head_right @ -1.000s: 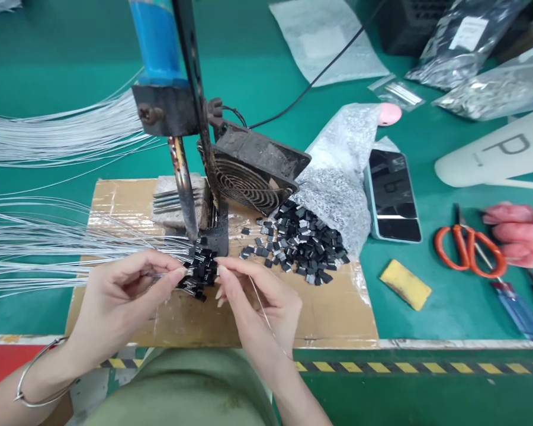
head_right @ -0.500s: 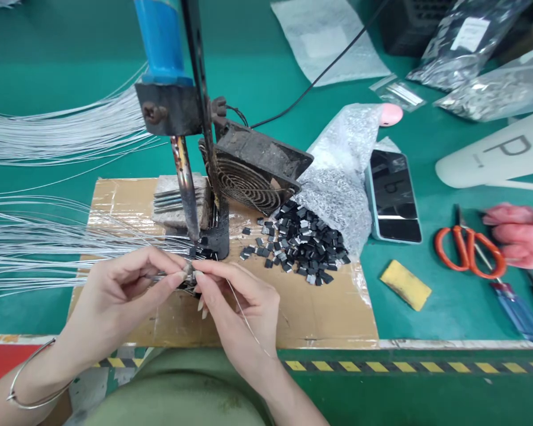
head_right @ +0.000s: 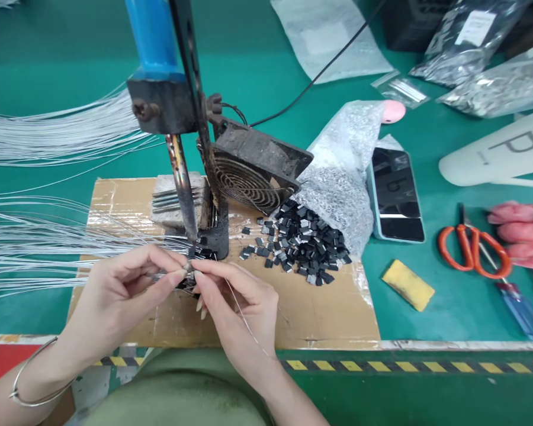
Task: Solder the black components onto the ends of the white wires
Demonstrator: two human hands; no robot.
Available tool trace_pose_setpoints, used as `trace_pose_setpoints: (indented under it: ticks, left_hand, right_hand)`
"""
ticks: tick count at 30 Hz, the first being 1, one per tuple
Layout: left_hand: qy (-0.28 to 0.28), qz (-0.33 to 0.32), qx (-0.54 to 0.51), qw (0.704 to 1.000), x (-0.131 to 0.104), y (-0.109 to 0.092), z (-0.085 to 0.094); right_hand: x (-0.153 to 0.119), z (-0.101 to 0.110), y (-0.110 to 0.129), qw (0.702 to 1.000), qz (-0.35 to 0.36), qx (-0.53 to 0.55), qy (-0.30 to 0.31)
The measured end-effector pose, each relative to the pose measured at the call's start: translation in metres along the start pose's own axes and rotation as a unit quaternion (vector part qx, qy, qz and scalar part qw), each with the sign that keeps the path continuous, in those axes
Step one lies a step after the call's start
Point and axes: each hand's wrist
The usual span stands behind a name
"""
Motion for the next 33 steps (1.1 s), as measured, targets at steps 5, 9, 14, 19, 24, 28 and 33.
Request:
trace_pose_setpoints:
  ticks: [5, 9, 14, 19, 24, 28, 33]
  left_hand:
    - [-0.006, 0.004, 0.006, 1.000, 0.003, -0.001, -0.002]
    - [-0.017, -0.002, 0.012, 1.000, 0.005, -0.002, -0.004]
    - [-0.029, -0.009, 0.026, 0.999, 0.008, -0.001, -0.004]
    - [-0.032, -0.012, 0.044, 0.998, 0.011, -0.001, -0.003]
    - [-0.034, -0.006, 0.052, 0.998, 0.015, -0.004, -0.002]
    - [-0.038, -0.008, 0.052, 0.998, 0.019, -0.006, -0.002]
    - [-0.042, -0.016, 0.046, 0.998, 0.024, -0.009, -0.002]
  right_hand:
    - [-0.002, 0.005, -0.002, 0.997, 0.036, -0.061, 0.004]
    - [-0.004, 0.008, -0.002, 0.989, 0.087, -0.119, -0.009]
    - [-0.006, 0.008, 0.000, 0.982, 0.083, -0.168, -0.035]
    - [0.000, 0.013, 0.003, 0.962, 0.140, -0.227, -0.064]
    - [0.003, 0.017, 0.013, 0.970, 0.132, -0.203, -0.015]
    - [0.002, 0.013, 0.016, 0.987, 0.098, -0.126, -0.016]
    - [0.005, 0.011, 0.017, 0.993, 0.084, -0.088, -0.014]
Point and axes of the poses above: each hand's wrist, its own x-axis towards the middle knuckle, its own z-axis out of the back of the hand, y = z × x, and after that the axes turned 5 degrees about -x, right-handed
